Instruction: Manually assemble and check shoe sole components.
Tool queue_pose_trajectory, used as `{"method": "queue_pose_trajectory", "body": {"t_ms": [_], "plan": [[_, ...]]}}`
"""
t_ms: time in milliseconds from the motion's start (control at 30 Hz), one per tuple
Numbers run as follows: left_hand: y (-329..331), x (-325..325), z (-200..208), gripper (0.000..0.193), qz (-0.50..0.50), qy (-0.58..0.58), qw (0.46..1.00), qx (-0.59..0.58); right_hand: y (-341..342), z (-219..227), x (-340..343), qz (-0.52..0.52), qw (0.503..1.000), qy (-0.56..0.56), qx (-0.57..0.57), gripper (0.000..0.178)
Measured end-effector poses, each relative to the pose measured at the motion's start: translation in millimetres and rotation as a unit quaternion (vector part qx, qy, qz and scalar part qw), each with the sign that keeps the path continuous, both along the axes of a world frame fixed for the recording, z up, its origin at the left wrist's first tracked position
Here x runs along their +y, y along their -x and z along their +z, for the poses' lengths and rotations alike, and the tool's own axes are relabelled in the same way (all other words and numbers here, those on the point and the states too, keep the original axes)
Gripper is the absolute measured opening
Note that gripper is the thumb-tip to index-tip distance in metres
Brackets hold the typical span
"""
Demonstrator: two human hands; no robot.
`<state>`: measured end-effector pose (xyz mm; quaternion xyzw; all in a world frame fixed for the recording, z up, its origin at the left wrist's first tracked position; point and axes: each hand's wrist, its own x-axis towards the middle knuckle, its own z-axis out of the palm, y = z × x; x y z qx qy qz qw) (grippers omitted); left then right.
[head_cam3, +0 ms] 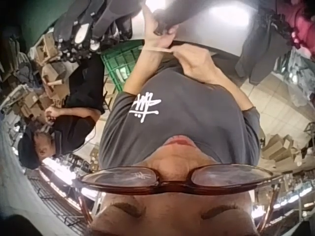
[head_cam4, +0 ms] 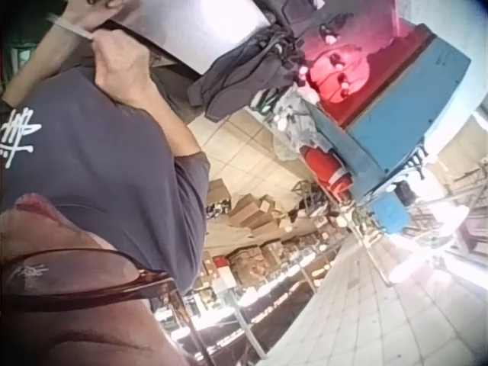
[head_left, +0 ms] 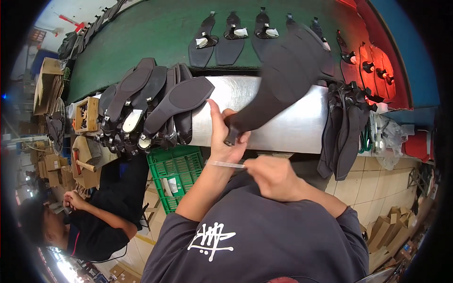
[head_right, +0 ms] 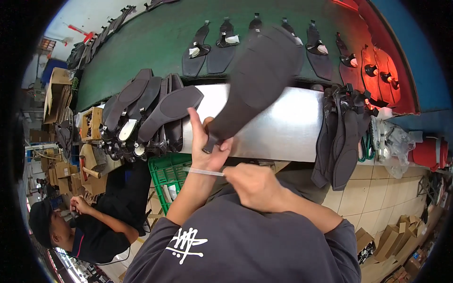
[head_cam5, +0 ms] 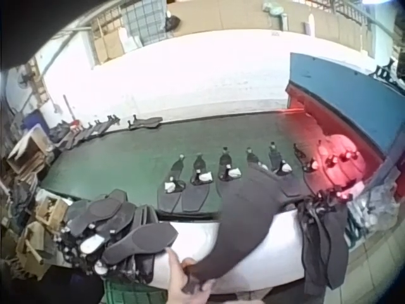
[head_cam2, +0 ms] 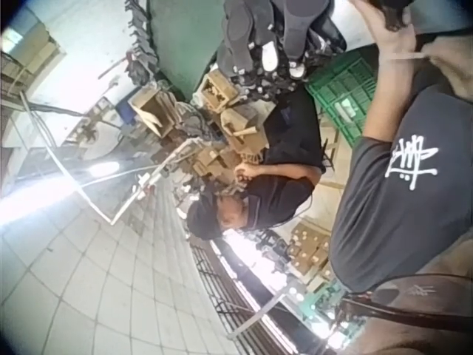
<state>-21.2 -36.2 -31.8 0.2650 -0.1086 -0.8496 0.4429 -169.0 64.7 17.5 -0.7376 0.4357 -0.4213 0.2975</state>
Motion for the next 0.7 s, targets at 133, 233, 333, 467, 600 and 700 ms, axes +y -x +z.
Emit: {"method": "queue_pose_trajectory", "body": {"t_ms": [133, 233, 333, 467, 600, 700], "plan": [[20, 10, 28, 0.051, 0.025, -0.167, 0.972, 0.164, 16, 4, -16, -0.129, 0.991, -0.016, 0.024, 0.011], [16, 9, 13, 0.05, -0.001, -0.156, 0.968, 0.197, 13, -1, -14, -0.142, 0.988, -0.03, 0.054, 0.007], [23, 11, 21, 0.057, 0.051, -0.13, 0.985, 0.098, 9, -6, -14, -0.147, 0.986, -0.039, 0.064, 0.006], [27, 9, 26, 0.065, 0.069, -0.124, 0.99, -0.021, 6, -13, -14, -0.155, 0.985, -0.042, 0.058, 0.006], [25, 7, 17, 0.064, 0.019, -0.124, 0.992, -0.01, 6, -11, -9, -0.13, 0.987, -0.082, 0.051, 0.006], [23, 3, 8, 0.062, 0.005, -0.116, 0.993, -0.002, 5, -10, -8, -0.105, 0.989, -0.082, 0.063, 0.007]]}}
